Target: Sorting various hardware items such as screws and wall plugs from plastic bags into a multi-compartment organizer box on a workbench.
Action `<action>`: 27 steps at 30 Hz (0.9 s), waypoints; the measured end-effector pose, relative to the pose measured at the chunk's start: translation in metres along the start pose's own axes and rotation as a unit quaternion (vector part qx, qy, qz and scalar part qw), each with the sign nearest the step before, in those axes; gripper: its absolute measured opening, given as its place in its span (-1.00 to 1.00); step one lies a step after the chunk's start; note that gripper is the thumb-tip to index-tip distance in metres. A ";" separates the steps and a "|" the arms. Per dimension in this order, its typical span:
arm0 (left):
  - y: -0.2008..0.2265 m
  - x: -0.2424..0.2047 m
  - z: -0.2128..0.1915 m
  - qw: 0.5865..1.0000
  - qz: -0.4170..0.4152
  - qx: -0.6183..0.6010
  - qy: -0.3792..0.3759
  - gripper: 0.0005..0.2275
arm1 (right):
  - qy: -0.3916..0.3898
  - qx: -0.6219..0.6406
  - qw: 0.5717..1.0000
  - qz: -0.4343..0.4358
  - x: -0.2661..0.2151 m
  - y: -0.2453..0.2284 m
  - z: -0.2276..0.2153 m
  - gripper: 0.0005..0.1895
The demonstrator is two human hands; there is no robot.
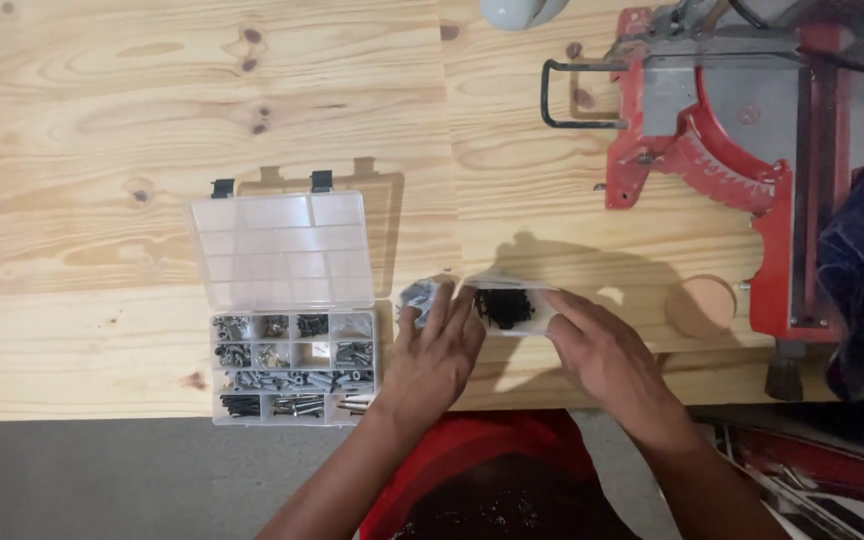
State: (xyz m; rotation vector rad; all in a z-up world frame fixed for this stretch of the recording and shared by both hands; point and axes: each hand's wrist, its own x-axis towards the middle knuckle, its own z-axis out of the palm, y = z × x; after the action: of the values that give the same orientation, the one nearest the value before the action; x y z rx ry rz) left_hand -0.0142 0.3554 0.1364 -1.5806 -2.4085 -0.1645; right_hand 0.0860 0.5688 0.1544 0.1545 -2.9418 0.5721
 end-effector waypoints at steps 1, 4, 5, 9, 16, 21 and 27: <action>-0.002 -0.004 -0.002 1.000 -0.003 -0.003 0.004 -0.86 | -0.003 -0.005 1.000 -0.002 -0.004 0.001 0.007 -0.73; -0.011 -0.029 -0.001 0.996 0.005 -0.039 0.078 -0.79 | -0.024 -0.013 1.000 -0.001 -0.018 0.000 0.025 -0.78; -0.015 -0.044 0.004 0.993 -0.018 -0.088 0.077 -0.82 | -0.008 -0.031 0.999 0.005 -0.023 -0.004 0.028 -0.85; -0.030 -0.096 0.011 0.973 -0.098 -0.208 0.007 -0.71 | 0.089 -0.062 0.994 0.032 -0.030 -0.035 0.023 -0.82; -0.027 -0.152 0.023 0.936 -0.058 -0.347 -0.018 -0.81 | 0.007 0.097 0.995 0.023 -0.012 -0.092 0.104 -0.68; -0.018 -0.188 0.022 0.917 -0.052 -0.394 -0.024 -0.92 | 0.089 0.082 0.985 0.124 0.015 -0.089 0.156 -0.64; -0.025 -0.212 0.011 0.811 -0.171 -0.549 -0.107 -0.90 | 0.081 0.074 0.988 0.106 0.017 -0.097 0.167 -0.88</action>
State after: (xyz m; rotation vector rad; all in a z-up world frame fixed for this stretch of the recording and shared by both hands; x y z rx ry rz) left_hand 0.0416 0.1604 0.0690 -1.4680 -2.9184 -1.8150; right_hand 0.0618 0.4151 0.0394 -0.1845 -2.7739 0.7922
